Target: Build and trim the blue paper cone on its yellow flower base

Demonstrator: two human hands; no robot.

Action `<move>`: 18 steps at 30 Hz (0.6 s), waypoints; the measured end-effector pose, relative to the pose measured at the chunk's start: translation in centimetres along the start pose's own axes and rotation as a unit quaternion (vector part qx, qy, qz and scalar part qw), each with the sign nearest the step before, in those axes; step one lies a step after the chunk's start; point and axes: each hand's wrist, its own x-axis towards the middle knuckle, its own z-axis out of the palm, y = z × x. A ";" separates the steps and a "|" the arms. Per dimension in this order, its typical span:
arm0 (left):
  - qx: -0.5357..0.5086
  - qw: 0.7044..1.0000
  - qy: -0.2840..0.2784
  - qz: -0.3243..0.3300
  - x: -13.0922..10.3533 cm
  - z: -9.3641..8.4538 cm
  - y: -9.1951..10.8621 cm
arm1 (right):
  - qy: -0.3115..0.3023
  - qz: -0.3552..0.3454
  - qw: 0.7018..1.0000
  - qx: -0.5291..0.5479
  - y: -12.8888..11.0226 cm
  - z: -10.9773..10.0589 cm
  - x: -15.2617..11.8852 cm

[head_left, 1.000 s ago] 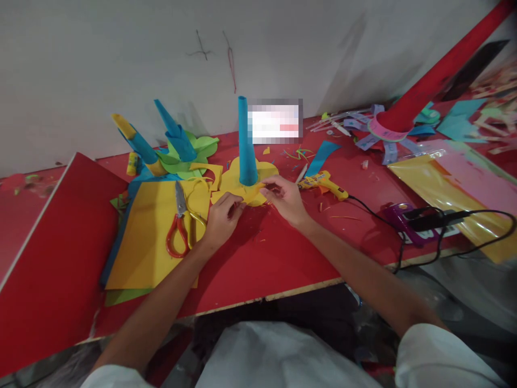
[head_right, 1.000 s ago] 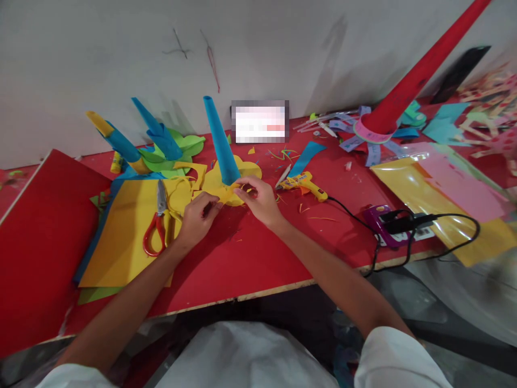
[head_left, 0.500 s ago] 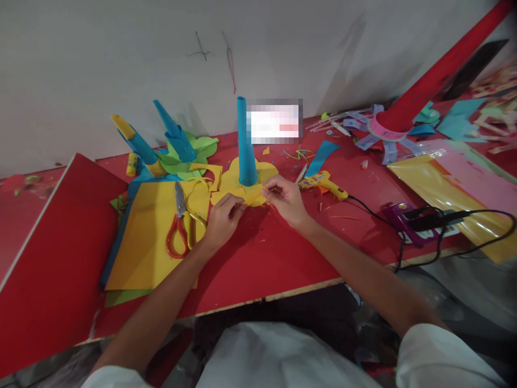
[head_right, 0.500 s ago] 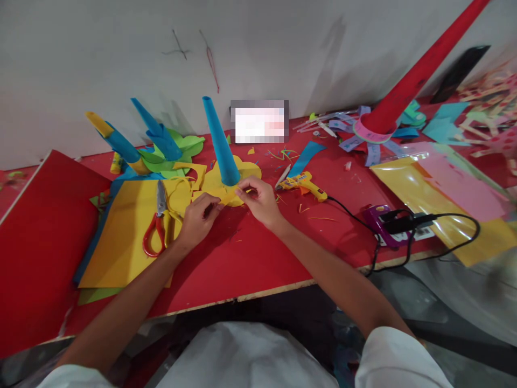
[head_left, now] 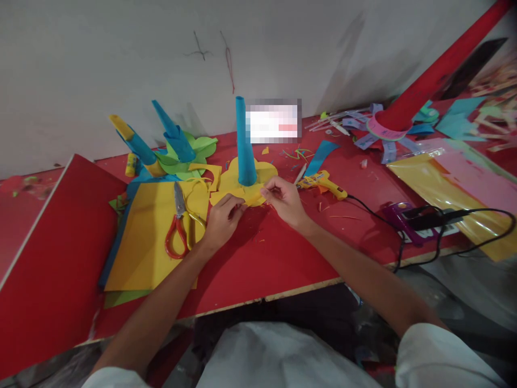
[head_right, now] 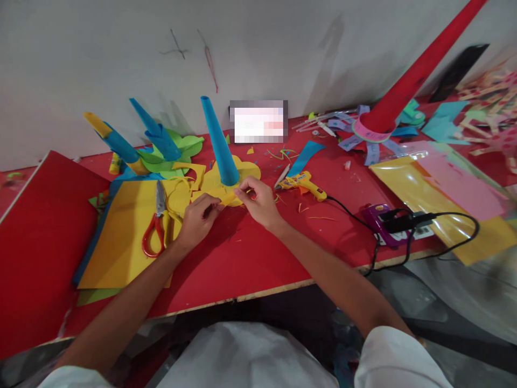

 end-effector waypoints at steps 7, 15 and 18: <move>-0.003 1.000 0.009 0.008 0.0 0.0 -0.2 | -0.029 -0.009 0.998 -0.049 -0.9 0.0 -0.4; -0.014 1.000 -0.012 0.007 0.0 0.0 0.0 | -0.069 -0.028 0.994 -0.074 -0.6 -0.2 -0.2; -0.012 1.000 -0.010 0.002 0.0 -0.1 -0.1 | -0.071 -0.034 0.993 -0.084 0.0 -0.1 -0.3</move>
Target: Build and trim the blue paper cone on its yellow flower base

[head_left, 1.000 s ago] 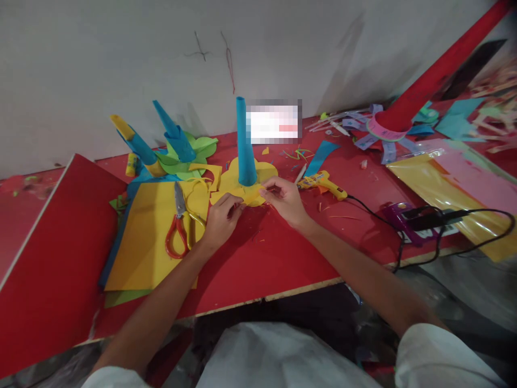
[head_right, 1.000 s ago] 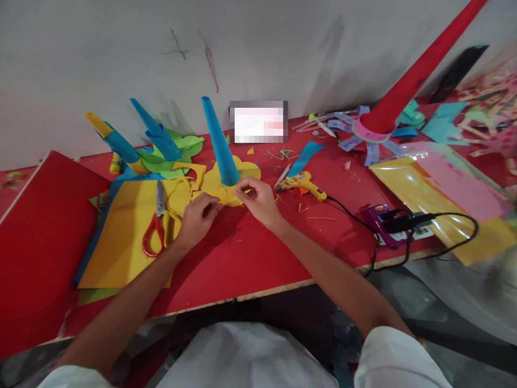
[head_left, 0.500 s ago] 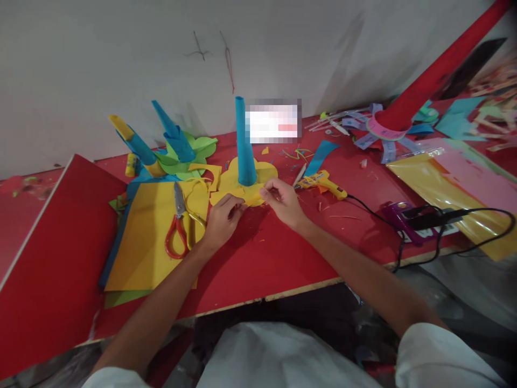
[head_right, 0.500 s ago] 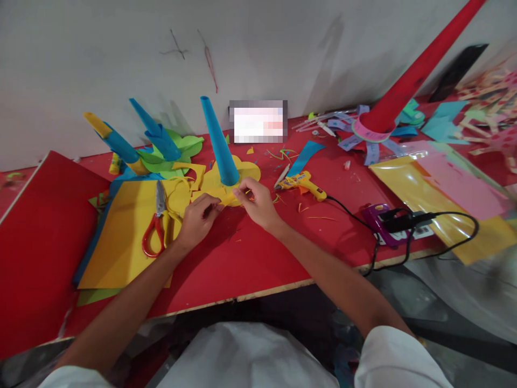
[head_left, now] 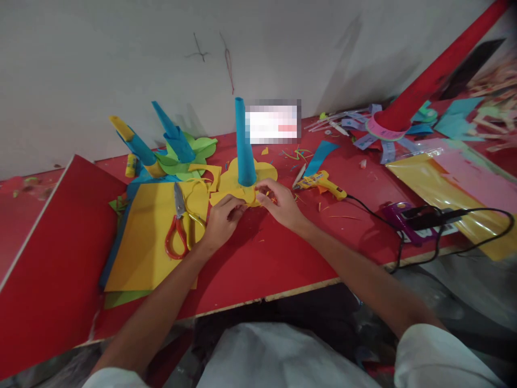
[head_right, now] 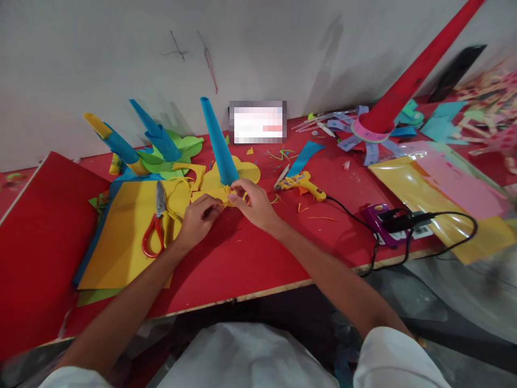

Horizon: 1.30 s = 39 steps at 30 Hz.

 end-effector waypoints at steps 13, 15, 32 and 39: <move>-0.019 1.000 0.019 -0.001 0.1 -0.1 -0.1 | 0.009 0.054 0.998 -0.029 0.1 -0.1 0.3; -0.025 1.000 0.011 -0.004 0.1 -0.1 -0.1 | 0.016 0.045 0.998 -0.034 -0.1 -0.2 0.3; -0.054 0.998 -0.032 0.001 0.1 0.0 0.0 | -0.005 0.046 0.999 0.017 -0.7 0.0 0.2; -0.054 0.998 -0.031 0.004 0.2 0.0 0.0 | -0.036 0.051 0.996 0.064 -1.0 -0.1 0.1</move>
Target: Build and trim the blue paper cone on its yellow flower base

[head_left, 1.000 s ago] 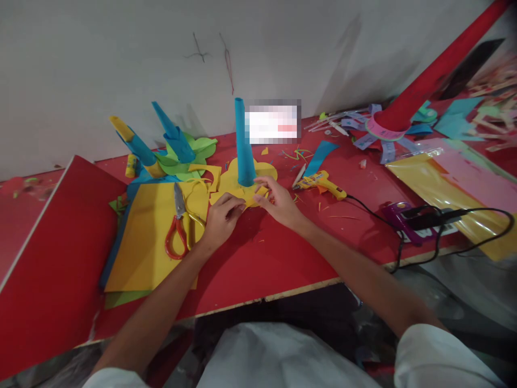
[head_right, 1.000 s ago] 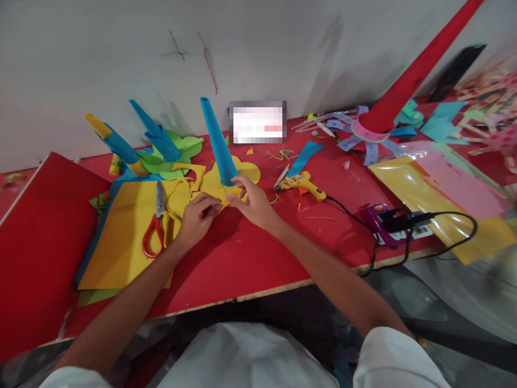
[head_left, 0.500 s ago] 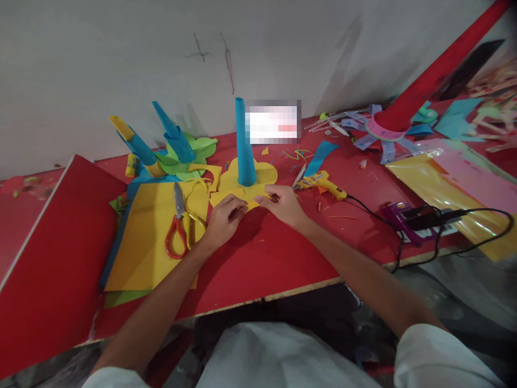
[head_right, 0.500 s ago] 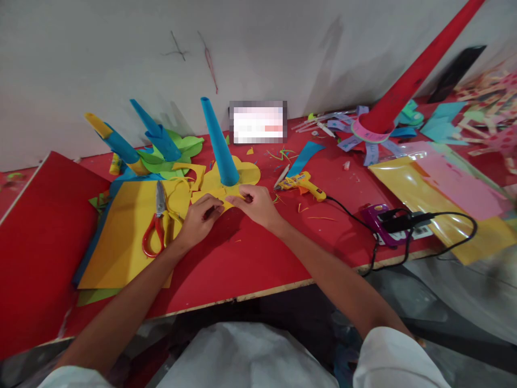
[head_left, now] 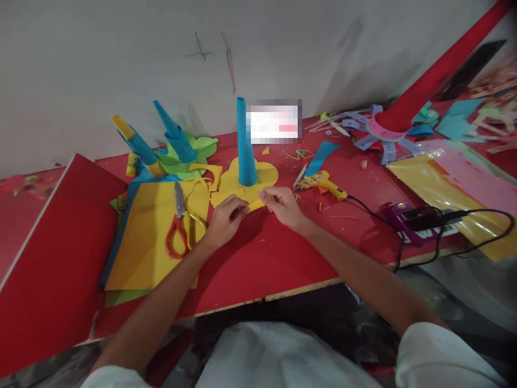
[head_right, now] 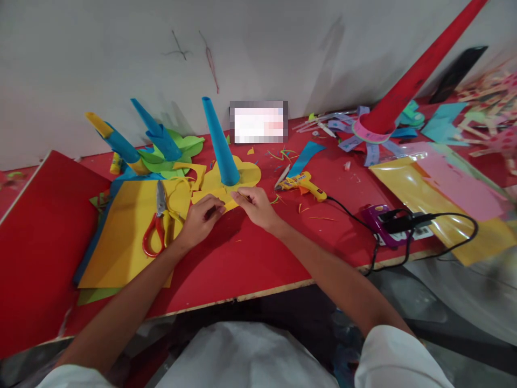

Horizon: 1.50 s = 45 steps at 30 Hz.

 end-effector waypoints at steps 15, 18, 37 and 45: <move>-0.013 0.999 0.005 -0.045 0.1 -0.3 0.4 | 0.064 0.011 0.998 0.010 -0.3 -0.5 0.2; -0.017 0.999 0.008 -0.045 0.2 -0.3 0.4 | 0.084 0.010 0.996 0.008 -0.2 -0.6 0.2; -0.073 0.988 0.083 -0.104 0.3 -1.3 -0.2 | 0.086 0.014 0.995 0.050 1.0 -0.3 0.4; 0.077 0.983 0.114 -0.119 1.1 -4.6 -1.3 | 0.062 0.012 0.997 0.037 0.9 -0.5 0.3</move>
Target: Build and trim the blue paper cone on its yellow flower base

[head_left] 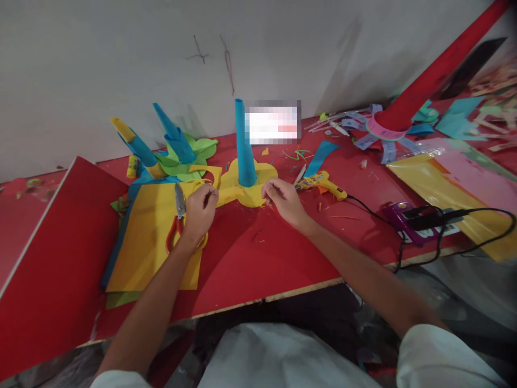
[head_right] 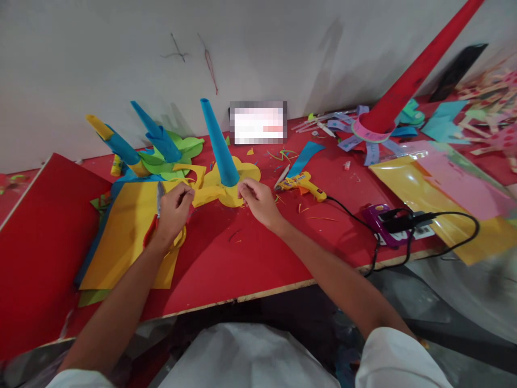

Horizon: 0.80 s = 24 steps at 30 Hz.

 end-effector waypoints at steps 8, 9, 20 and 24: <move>0.281 0.957 -0.052 -0.037 0.3 -0.5 -2.7 | -0.010 -0.009 0.998 -0.055 -0.1 -0.1 -0.2; 0.316 0.947 -0.045 -0.033 0.2 -0.5 -2.7 | -0.002 -0.011 0.998 -0.061 0.0 -0.2 -0.1; 0.252 0.959 -0.064 0.114 -0.2 1.2 -2.3 | 0.097 -0.096 0.984 -0.110 0.2 -0.2 0.0; 0.265 0.959 -0.074 0.064 -0.5 1.5 -2.9 | 0.116 -0.120 0.977 -0.136 0.0 -0.7 0.0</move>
